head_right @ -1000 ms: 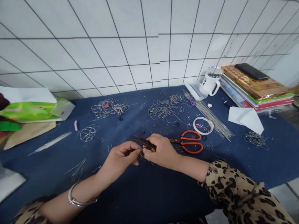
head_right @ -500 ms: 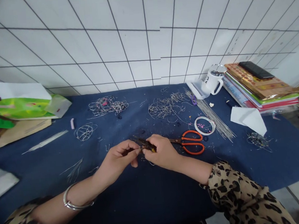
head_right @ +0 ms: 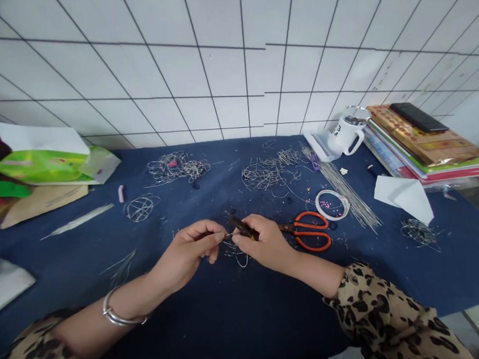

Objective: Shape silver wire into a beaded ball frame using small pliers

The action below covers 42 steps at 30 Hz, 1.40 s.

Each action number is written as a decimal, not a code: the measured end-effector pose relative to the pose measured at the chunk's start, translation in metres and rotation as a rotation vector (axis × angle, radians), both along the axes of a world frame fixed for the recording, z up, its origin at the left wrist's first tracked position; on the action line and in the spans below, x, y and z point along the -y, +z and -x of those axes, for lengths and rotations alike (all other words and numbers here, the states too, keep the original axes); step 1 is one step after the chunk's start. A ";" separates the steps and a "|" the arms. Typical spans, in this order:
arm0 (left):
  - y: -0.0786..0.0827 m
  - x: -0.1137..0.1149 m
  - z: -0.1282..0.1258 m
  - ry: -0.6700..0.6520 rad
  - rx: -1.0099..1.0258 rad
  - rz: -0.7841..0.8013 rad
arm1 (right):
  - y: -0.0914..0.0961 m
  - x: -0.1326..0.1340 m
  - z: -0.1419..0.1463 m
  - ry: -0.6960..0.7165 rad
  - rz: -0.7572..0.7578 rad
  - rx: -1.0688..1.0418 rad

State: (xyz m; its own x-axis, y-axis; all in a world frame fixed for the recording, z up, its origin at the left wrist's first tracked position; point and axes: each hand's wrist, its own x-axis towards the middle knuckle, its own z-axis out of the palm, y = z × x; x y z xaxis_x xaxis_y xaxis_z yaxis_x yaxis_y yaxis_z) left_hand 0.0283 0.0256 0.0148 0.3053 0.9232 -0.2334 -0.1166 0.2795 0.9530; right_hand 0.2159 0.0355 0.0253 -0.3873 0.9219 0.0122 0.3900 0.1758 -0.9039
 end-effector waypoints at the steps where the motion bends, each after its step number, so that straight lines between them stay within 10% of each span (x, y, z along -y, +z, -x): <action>1: 0.000 0.000 0.000 0.003 0.006 -0.001 | 0.000 0.000 0.000 -0.001 0.002 -0.010; 42: 0.002 0.004 -0.001 -0.028 0.021 -0.057 | 0.000 0.001 -0.001 0.010 0.042 -0.066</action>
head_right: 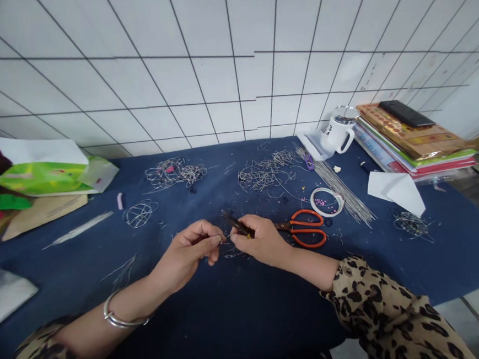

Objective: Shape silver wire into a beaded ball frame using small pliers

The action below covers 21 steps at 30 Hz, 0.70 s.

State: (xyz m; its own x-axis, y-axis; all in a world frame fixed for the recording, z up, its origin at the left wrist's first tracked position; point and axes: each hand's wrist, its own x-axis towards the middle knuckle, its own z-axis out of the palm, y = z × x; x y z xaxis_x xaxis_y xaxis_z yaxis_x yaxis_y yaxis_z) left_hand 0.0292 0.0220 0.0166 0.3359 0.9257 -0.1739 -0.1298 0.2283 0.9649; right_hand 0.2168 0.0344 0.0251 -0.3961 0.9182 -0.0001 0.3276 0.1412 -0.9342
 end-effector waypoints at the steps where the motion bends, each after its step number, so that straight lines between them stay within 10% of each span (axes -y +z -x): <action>1: 0.000 0.000 0.000 0.001 0.002 -0.008 | 0.000 0.000 0.000 0.005 0.011 -0.007; 21: -0.002 0.003 -0.003 -0.008 -0.070 -0.032 | 0.003 0.002 0.002 0.010 -0.086 0.050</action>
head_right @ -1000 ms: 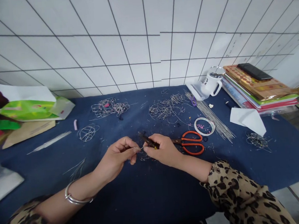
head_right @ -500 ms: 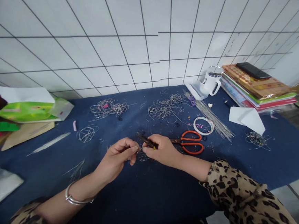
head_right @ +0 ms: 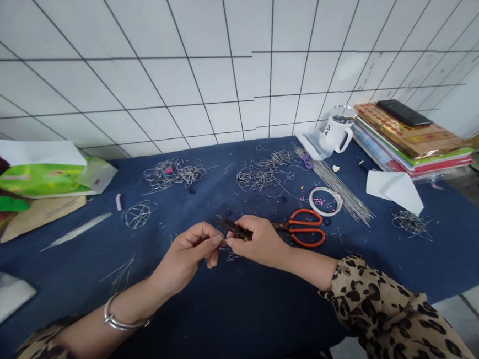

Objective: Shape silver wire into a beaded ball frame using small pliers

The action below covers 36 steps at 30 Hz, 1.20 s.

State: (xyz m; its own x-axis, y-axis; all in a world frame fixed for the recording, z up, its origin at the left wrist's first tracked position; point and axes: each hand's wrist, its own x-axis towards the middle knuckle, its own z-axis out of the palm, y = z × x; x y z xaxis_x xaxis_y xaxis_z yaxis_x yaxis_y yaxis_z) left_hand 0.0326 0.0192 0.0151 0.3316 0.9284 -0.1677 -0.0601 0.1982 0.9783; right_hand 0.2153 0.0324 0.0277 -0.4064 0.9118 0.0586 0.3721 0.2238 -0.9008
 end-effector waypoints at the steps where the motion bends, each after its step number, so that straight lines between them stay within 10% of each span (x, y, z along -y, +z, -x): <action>1: 0.000 0.000 0.000 -0.004 -0.004 0.004 | 0.000 0.000 0.000 0.002 -0.006 0.003; 36: -0.002 0.002 -0.002 -0.042 0.013 -0.097 | 0.001 0.000 0.000 -0.030 -0.049 0.062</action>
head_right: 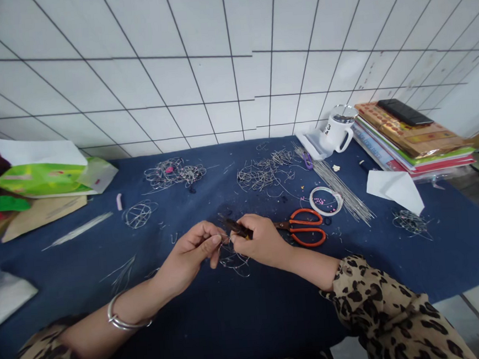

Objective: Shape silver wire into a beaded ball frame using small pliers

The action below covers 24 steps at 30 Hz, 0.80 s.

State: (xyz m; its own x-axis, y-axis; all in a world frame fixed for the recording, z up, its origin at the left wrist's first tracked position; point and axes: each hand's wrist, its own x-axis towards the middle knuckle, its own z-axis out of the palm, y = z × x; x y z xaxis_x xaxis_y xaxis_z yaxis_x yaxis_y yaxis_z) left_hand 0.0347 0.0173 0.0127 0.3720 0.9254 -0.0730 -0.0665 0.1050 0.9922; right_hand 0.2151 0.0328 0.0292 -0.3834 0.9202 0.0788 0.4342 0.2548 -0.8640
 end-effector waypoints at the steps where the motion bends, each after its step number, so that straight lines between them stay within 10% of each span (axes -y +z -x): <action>1: 0.000 0.000 0.000 0.008 -0.008 -0.007 | 0.000 0.000 0.000 -0.002 -0.001 0.002; 24: -0.003 -0.004 0.008 -0.080 -0.295 -0.465 | -0.003 0.002 0.001 -0.054 -0.030 0.065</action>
State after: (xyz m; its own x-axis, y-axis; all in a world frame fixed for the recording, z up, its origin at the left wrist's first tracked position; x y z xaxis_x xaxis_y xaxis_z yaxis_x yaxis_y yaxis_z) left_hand 0.0266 0.0212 0.0093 0.4683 0.8546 0.2244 0.2109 -0.3548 0.9109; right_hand 0.2145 0.0313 0.0266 -0.3382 0.9374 0.0829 0.5031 0.2545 -0.8259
